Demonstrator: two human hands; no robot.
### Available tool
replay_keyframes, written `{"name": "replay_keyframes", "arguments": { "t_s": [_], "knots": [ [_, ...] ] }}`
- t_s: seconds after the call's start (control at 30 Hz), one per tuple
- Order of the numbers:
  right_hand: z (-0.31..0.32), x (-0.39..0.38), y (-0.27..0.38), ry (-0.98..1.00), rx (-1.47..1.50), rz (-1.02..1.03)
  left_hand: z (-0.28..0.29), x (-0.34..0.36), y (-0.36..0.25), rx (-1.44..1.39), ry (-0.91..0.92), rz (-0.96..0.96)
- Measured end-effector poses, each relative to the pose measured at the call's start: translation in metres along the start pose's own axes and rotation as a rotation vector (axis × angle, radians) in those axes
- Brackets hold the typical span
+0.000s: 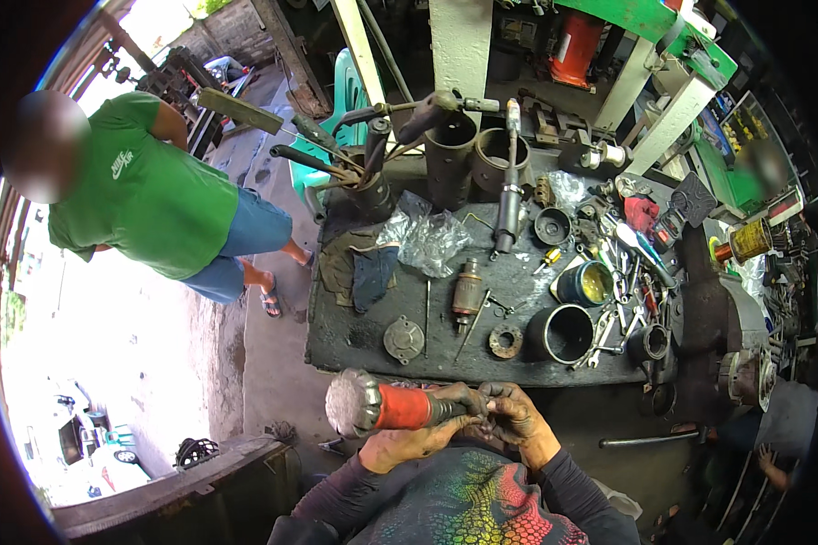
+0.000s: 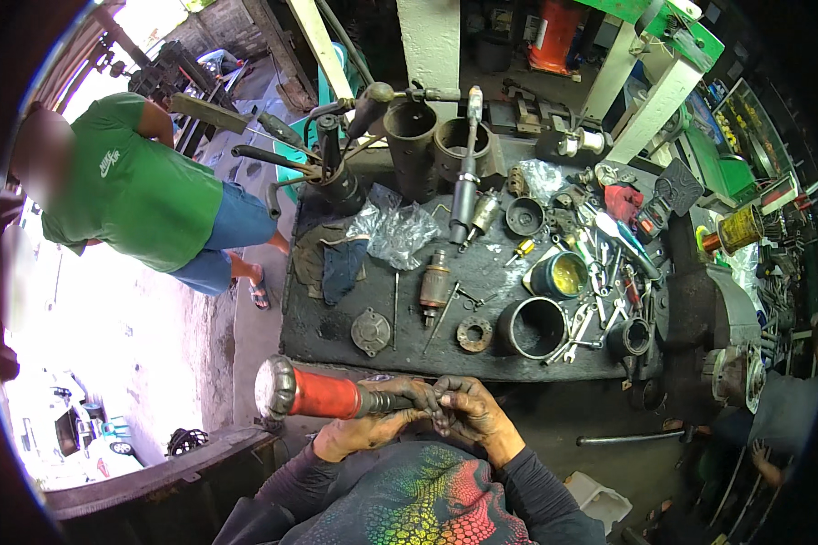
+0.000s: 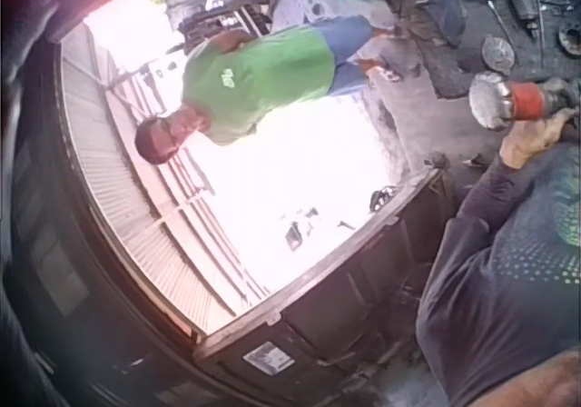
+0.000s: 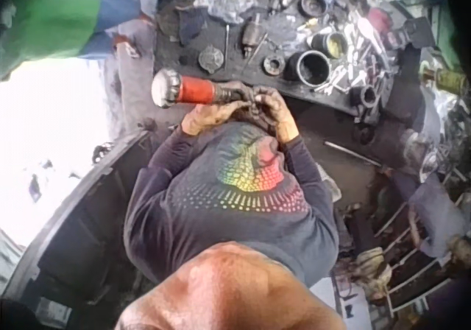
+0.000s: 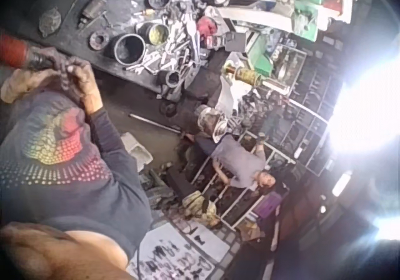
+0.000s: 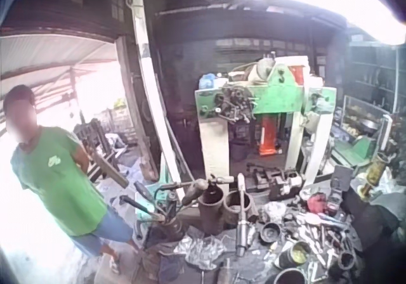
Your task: The person works on a mechanical assembly on a cluttered workbench, using a hammer and other hand tools to adjust and assemble components. They repeatedly strike a part, handle small metal pieces, and move around the bench to access different tools.
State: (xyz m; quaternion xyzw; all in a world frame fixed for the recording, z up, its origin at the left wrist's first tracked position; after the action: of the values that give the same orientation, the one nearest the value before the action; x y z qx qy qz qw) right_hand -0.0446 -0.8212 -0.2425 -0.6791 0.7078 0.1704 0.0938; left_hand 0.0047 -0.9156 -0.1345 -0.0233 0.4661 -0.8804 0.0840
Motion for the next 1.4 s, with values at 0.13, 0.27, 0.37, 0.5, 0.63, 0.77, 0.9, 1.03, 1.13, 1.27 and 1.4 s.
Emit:
{"name": "replay_keyframes", "arguments": {
  "t_s": [0.13,0.27,0.37,0.5,0.63,0.77,0.9,1.03,1.13,1.27,1.4],
  "knots": [
    [0.002,0.037,0.001,-0.112,-0.107,0.069,0.033,-0.004,0.024,-0.328,-0.107,0.037],
    [-0.018,0.110,0.045,-0.218,-0.838,0.268,0.069,-0.022,0.039,-0.298,-0.406,0.016],
    [-0.095,0.178,0.061,-0.024,-1.543,0.647,0.089,-0.042,0.067,-0.461,-0.612,0.116],
    [-0.127,0.284,0.024,-0.022,-2.139,0.529,0.118,-0.081,0.096,-0.370,-0.799,0.280],
    [-0.114,0.325,-0.008,-0.118,-2.387,0.515,0.133,-0.107,0.111,-0.378,-0.898,0.357],
    [-0.105,0.331,-0.011,-0.137,-2.390,0.700,0.139,-0.101,0.122,-0.243,-0.925,0.418],
    [-0.099,0.321,0.007,0.029,-2.062,0.698,0.146,-0.101,0.131,-0.033,-0.923,0.472],
    [-0.094,0.283,0.062,-0.138,-1.553,0.767,0.153,-0.116,0.140,0.114,-0.913,0.517],
    [-0.078,0.248,0.101,-0.321,-1.240,0.709,0.160,-0.117,0.141,0.206,-0.900,0.522],
    [-0.058,0.203,0.143,-0.472,-1.140,0.704,0.156,-0.097,0.149,-0.061,-0.877,0.432],
    [-0.042,0.144,0.165,-0.333,-1.141,0.851,0.148,-0.083,0.118,0.242,-0.720,0.184]
  ]
}}
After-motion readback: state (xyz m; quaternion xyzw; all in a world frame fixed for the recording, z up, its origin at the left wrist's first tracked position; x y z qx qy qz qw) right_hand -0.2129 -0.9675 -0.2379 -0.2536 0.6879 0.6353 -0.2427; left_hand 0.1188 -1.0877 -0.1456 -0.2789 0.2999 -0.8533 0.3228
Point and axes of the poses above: each hand's wrist, its own x-axis towards the middle knuckle, its own z-axis out of the back of the hand, y = z × x, the point moved 10 cm from there along x, towards the middle knuckle, and after that the axes turned 15 degrees about x, right-handed, at the moved point
